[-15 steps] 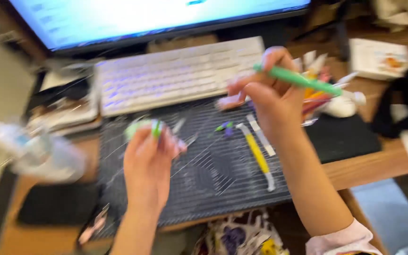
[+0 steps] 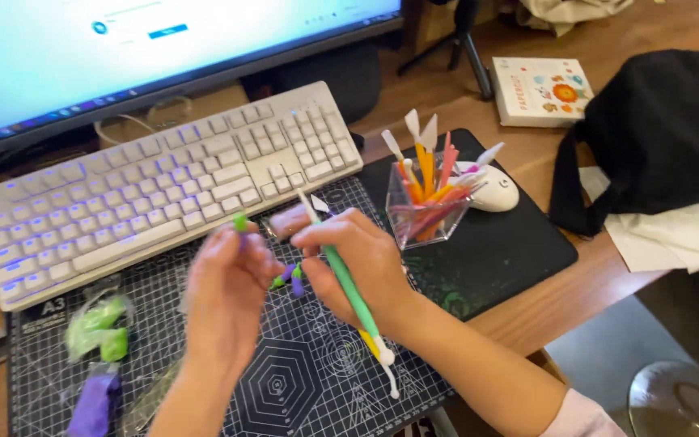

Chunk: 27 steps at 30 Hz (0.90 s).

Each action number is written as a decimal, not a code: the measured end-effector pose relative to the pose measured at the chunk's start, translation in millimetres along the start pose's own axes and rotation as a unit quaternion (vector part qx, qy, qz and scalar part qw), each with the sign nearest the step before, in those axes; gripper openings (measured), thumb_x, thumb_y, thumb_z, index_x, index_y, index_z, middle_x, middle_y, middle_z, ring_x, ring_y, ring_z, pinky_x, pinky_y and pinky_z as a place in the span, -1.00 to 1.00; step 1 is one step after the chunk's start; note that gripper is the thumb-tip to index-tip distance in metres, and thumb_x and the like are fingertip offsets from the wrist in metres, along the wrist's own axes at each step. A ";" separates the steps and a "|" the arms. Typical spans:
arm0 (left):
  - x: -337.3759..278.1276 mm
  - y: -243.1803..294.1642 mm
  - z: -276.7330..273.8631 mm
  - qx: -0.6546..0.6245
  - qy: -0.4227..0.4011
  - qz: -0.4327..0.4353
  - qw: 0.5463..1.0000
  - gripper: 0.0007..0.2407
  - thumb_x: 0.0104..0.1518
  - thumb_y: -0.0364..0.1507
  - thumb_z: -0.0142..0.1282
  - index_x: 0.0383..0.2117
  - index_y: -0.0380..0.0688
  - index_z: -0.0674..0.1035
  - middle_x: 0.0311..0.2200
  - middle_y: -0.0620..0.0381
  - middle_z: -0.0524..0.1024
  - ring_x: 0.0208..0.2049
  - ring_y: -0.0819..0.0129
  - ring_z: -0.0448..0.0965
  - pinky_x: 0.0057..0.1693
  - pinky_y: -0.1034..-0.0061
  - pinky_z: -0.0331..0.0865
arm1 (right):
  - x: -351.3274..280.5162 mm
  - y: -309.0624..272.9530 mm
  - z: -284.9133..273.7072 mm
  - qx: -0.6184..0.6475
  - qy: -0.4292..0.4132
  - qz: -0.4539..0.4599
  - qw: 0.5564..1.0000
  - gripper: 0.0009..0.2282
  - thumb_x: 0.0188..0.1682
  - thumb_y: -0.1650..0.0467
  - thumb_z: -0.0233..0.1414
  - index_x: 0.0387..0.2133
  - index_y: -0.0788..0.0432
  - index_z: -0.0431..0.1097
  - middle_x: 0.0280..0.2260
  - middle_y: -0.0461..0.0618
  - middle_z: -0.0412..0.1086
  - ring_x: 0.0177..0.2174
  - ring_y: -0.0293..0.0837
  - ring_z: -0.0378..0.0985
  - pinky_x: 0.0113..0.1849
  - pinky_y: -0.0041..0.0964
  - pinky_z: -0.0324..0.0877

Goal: Using a needle tool to add fine texture and details to a small piece of green modeling clay on a workspace.

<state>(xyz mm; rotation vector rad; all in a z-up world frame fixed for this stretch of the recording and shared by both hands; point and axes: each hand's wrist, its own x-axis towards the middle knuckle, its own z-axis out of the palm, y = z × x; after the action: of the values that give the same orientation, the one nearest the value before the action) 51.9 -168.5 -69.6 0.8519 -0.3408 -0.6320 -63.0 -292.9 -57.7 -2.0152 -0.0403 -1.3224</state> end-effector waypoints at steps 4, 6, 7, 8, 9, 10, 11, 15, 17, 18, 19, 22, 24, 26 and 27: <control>-2.9 14.1 -1.3 0.017 0.002 0.030 0.999 -0.81 0.16 -0.34 0.03 -0.23 -0.20 0.52 -0.55 0.10 0.43 -0.53 0.39 0.50 -0.22 0.36 0.53 | -14.0 1.8 10.2 -0.024 -0.011 0.025 0.999 -0.86 -0.10 0.40 0.02 -0.28 0.12 0.40 -0.47 -0.06 0.39 -0.50 -0.11 0.44 -0.42 -0.30 0.43; -2.2 20.0 -5.4 0.007 0.010 0.055 0.998 -0.81 0.17 -0.34 0.02 -0.24 -0.20 0.51 -0.55 0.07 0.43 -0.52 0.33 0.50 -0.20 0.33 0.53 | -17.7 -3.7 21.6 -0.188 -0.079 -0.094 0.974 -0.84 -0.23 0.50 0.04 -0.36 0.10 0.40 -0.51 -0.01 0.33 -0.49 -0.05 0.44 -0.43 -0.20 0.41; -2.4 22.5 -5.5 0.007 0.011 0.056 0.998 -0.81 0.17 -0.34 0.02 -0.24 -0.20 0.51 -0.55 0.07 0.43 -0.52 0.33 0.50 -0.20 0.33 0.53 | -24.0 -5.9 24.6 -0.187 -0.079 -0.095 0.975 -0.84 -0.23 0.50 0.04 -0.36 0.10 0.40 -0.51 -0.01 0.33 -0.49 -0.05 0.44 -0.43 -0.20 0.41; -3.3 25.3 -6.7 0.012 0.013 0.070 0.997 -0.81 0.17 -0.34 0.03 -0.25 -0.21 0.51 -0.55 0.07 0.42 -0.52 0.33 0.49 -0.20 0.33 0.52 | -31.0 -8.5 28.7 -0.220 -0.132 -0.157 0.954 -0.88 -0.21 0.53 0.06 -0.40 0.14 0.41 -0.52 0.01 0.33 -0.48 -0.04 0.42 -0.42 -0.21 0.37; -3.9 28.4 -8.2 0.017 0.016 0.085 0.996 -0.81 0.17 -0.35 0.03 -0.25 -0.21 0.51 -0.56 0.06 0.42 -0.52 0.34 0.49 -0.20 0.33 0.52 | -37.7 -11.0 33.1 -0.250 -0.183 -0.218 0.925 -0.91 -0.20 0.56 0.08 -0.45 0.17 0.43 -0.52 0.02 0.32 -0.47 -0.03 0.41 -0.42 -0.22 0.33; -4.1 29.1 -8.6 0.017 0.017 0.086 0.996 -0.81 0.17 -0.35 0.03 -0.25 -0.21 0.51 -0.56 0.06 0.42 -0.52 0.34 0.49 -0.20 0.33 0.52 | -42.2 -13.2 35.8 -0.249 -0.184 -0.218 0.926 -0.91 -0.20 0.56 0.08 -0.45 0.17 0.43 -0.52 0.02 0.32 -0.47 -0.03 0.41 -0.42 -0.22 0.33; -4.1 30.1 -8.9 0.016 0.020 0.093 0.995 -0.82 0.17 -0.36 0.03 -0.26 -0.21 0.52 -0.56 0.07 0.42 -0.53 0.36 0.50 -0.21 0.36 0.52 | -46.2 -15.5 38.5 -0.286 -0.186 -0.234 0.911 -0.94 -0.19 0.55 0.07 -0.50 0.15 0.42 -0.53 0.02 0.32 -0.47 -0.03 0.40 -0.41 -0.22 0.30; -7.2 34.0 -7.6 0.023 0.025 0.111 0.993 -0.83 0.17 -0.36 0.03 -0.27 -0.21 0.53 -0.58 0.10 0.42 -0.54 0.40 0.49 -0.23 0.42 0.52 | -50.8 -16.5 36.9 -0.319 -0.243 -0.203 0.893 -0.96 -0.22 0.52 0.10 -0.55 0.14 0.44 -0.54 0.01 0.37 -0.40 -0.01 0.45 -0.38 -0.17 0.28; -12.6 38.8 -4.3 0.032 0.025 0.113 0.993 -0.83 0.17 -0.36 0.04 -0.27 -0.21 0.53 -0.58 0.09 0.41 -0.55 0.41 0.48 -0.23 0.42 0.52 | -45.7 -14.4 29.7 -0.314 -0.256 -0.163 0.900 -0.92 -0.22 0.53 0.11 -0.50 0.12 0.49 -0.53 0.01 0.40 -0.42 -0.01 0.45 -0.38 -0.18 0.29; -14.4 39.4 -0.8 0.038 0.022 0.112 0.993 -0.82 0.16 -0.36 0.04 -0.28 -0.22 0.53 -0.59 0.09 0.39 -0.55 0.42 0.47 -0.22 0.42 0.52 | -43.2 -12.8 23.7 -0.311 -0.269 -0.120 0.903 -0.88 -0.22 0.54 0.12 -0.44 0.11 0.54 -0.53 0.01 0.42 -0.43 -0.01 0.45 -0.38 -0.19 0.29; -16.2 38.4 -1.0 0.037 0.020 0.110 0.993 -0.82 0.16 -0.36 0.04 -0.28 -0.22 0.53 -0.59 0.09 0.39 -0.55 0.42 0.47 -0.22 0.42 0.52 | -39.3 -15.3 10.4 -0.314 -0.269 -0.119 0.903 -0.88 -0.22 0.54 0.12 -0.44 0.11 0.54 -0.53 0.01 0.42 -0.43 -0.01 0.45 -0.38 -0.19 0.29; -16.5 38.4 2.1 0.044 0.024 0.110 0.993 -0.81 0.16 -0.36 0.04 -0.26 -0.24 0.52 -0.59 0.07 0.39 -0.54 0.40 0.46 -0.22 0.41 0.52 | -34.2 -13.6 -37.4 -0.232 -0.095 -0.106 0.962 -0.80 -0.32 0.61 0.13 -0.45 0.13 0.56 -0.51 0.05 0.45 -0.36 0.06 0.48 -0.26 -0.13 0.37; -18.6 38.2 4.5 0.053 0.025 0.108 0.992 -0.83 0.16 -0.38 0.04 -0.27 -0.24 0.53 -0.59 0.07 0.39 -0.55 0.43 0.43 -0.22 0.44 0.49 | -48.3 -2.1 -80.5 -0.313 0.241 0.112 0.912 -0.95 -0.03 0.52 0.04 -0.35 0.27 0.43 -0.46 0.17 0.34 -0.42 0.05 0.40 -0.35 -0.24 0.26; -19.3 35.2 4.2 0.057 0.025 0.105 0.993 -0.83 0.16 -0.38 0.04 -0.27 -0.24 0.53 -0.59 0.07 0.39 -0.55 0.43 0.43 -0.22 0.44 0.49 | -45.2 20.1 -106.2 -0.280 0.207 0.182 0.919 -0.84 0.00 0.46 0.09 -0.19 0.29 0.36 -0.37 0.23 0.36 -0.34 0.09 0.44 -0.33 -0.18 0.32; -19.4 34.0 4.6 0.062 0.023 0.101 0.993 -0.83 0.16 -0.38 0.04 -0.26 -0.24 0.54 -0.59 0.07 0.39 -0.55 0.43 0.43 -0.22 0.45 0.49 | -44.0 31.0 -119.1 -0.246 0.173 0.251 0.920 -0.69 0.04 0.40 0.14 -0.03 0.30 0.30 -0.27 0.29 0.38 -0.25 0.14 0.48 -0.31 -0.12 0.39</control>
<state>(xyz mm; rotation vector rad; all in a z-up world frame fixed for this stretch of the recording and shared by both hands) 47.5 -142.0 -40.7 0.9356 -0.4212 -0.4051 -165.8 -369.3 -84.0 -1.9463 0.9965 -1.4046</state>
